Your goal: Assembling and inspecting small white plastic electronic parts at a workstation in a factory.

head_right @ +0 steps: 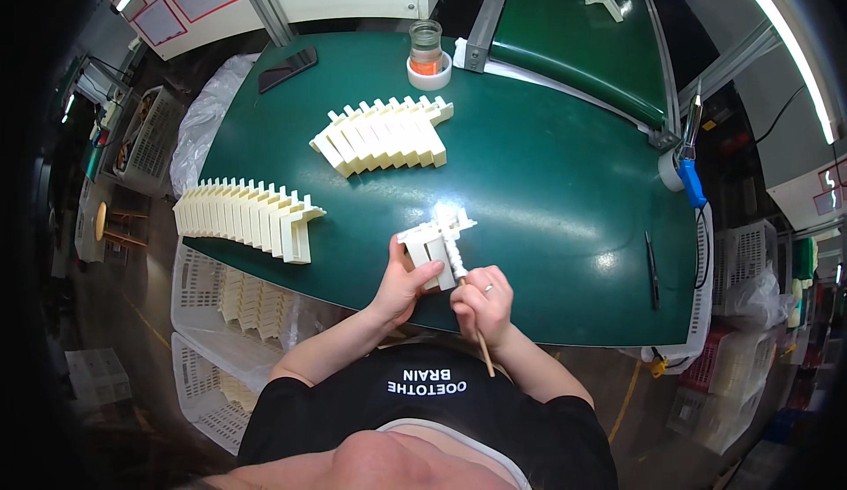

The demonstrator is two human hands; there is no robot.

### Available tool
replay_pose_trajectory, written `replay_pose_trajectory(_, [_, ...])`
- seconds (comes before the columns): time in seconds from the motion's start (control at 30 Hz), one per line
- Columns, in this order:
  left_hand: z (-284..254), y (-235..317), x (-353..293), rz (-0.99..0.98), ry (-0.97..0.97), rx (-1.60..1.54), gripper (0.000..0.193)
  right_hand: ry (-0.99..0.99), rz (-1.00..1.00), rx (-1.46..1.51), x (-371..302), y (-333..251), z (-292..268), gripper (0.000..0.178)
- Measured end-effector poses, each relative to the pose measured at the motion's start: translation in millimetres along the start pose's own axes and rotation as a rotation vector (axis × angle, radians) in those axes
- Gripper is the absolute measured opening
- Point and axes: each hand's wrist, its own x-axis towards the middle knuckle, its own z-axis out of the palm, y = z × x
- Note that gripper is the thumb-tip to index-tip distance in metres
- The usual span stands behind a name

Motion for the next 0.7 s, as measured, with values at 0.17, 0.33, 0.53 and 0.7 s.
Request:
replay_pose_trajectory(0.17, [-12.6,-16.5,8.4,0.192,-0.038,0.124,0.060,-0.030,0.016,0.092,2.5,1.0,10.1,0.032])
replay_pose_trajectory(0.33, [-6.1,-7.9,4.0,0.170,-0.077,0.096,0.060,0.005,-0.018,0.078,9.7,0.7,15.7,0.042])
replay_pose_trajectory(0.53, [-8.4,-4.4,5.1,0.102,-0.056,0.132,0.058,-0.023,-0.026,-0.166,5.7,15.0,-0.9,0.027])
replay_pose_trajectory(0.7, [-6.9,-12.4,6.4,0.107,-0.056,0.186,0.058,-0.005,-0.048,-0.184,1.4,17.4,-7.0,0.030])
